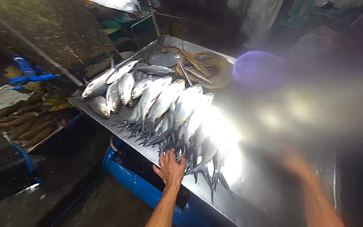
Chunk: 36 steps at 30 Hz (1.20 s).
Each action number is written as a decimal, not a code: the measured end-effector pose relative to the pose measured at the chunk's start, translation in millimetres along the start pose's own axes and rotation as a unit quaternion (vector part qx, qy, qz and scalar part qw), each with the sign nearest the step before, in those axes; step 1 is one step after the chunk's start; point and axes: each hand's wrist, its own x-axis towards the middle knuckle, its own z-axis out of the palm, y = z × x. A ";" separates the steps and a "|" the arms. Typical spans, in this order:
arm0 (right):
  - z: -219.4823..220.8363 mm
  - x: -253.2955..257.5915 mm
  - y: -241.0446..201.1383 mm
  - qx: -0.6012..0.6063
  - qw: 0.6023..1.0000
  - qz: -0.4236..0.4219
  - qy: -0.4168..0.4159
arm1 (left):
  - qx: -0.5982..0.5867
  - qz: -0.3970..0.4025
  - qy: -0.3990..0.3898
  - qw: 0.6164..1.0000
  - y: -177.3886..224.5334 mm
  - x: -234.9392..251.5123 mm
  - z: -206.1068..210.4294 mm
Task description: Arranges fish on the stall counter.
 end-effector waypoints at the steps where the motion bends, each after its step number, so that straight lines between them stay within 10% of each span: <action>1: -15.7 -0.2 2.6 0.006 1.000 -0.004 0.025 | -0.003 0.000 0.000 1.000 1.3 -0.2 0.6; 11: -109.0 39.5 -46.1 -0.084 0.950 -0.073 0.291 | -0.006 -0.020 -0.026 0.999 3.8 1.4 -3.4; 17: 20.6 -103.2 -123.2 0.020 0.966 -0.139 0.219 | -0.052 0.016 0.009 0.998 -1.6 -2.5 2.0; 23: 132.7 -233.8 -101.4 0.017 0.968 0.085 0.236 | -0.183 0.070 -0.025 0.980 13.7 13.7 -51.2; 36: 166.8 -227.8 -124.4 -0.035 0.913 0.285 0.290 | -0.135 0.163 -0.049 0.976 103.8 118.9 -86.7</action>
